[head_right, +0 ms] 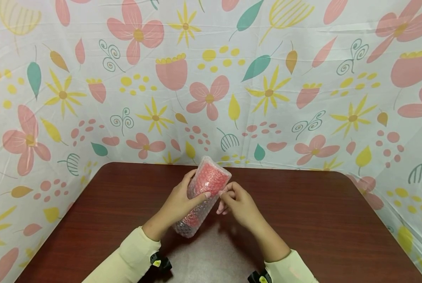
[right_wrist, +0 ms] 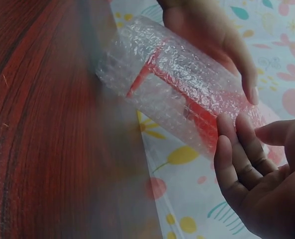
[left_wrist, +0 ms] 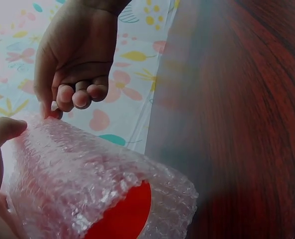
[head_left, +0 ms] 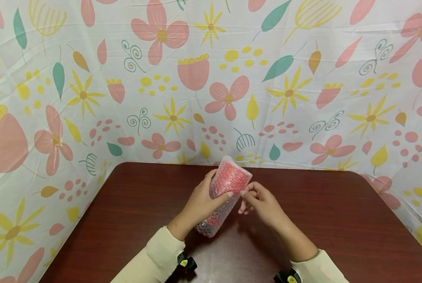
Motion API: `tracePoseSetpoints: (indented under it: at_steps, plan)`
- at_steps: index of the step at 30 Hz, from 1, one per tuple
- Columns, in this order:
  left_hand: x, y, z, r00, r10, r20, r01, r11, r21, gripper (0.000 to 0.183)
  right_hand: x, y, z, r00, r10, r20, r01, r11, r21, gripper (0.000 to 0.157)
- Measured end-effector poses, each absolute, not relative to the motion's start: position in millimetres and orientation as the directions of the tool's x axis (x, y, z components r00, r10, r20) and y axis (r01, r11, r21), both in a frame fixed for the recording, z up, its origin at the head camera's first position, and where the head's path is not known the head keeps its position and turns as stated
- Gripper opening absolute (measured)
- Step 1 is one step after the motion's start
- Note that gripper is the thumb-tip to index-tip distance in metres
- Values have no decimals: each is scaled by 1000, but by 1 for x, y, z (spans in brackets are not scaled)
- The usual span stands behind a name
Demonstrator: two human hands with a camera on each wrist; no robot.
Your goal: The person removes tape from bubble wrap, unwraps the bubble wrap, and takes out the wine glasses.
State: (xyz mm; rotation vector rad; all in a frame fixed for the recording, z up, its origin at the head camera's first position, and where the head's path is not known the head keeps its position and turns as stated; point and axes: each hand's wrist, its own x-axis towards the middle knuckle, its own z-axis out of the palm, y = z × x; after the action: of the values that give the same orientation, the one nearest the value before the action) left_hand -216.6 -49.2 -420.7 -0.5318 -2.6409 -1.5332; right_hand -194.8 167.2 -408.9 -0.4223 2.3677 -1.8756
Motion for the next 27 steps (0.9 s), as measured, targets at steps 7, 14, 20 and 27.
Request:
tracePoseSetpoints:
  at_steps: [7,14,20,27]
  plan:
    - [-216,-49,-419,-945,255,205,304,448,841,88,-195,168,-409,-956,-280,93,-156,213,-964,22]
    - [-215,-49,-417,-948,247,199,295,462,836,89,-196,168,-411,-956,-285,72,-136,213,-968,19]
    - [-215,-48,-417,-950,245,196,292,467,835,93,-196,167,-412,-954,-292,64,-129,210,-969,16]
    - [-216,-47,-419,-947,218,237,316,484,816,90,-195,167,-410,-948,-312,57,-122,192,-974,19]
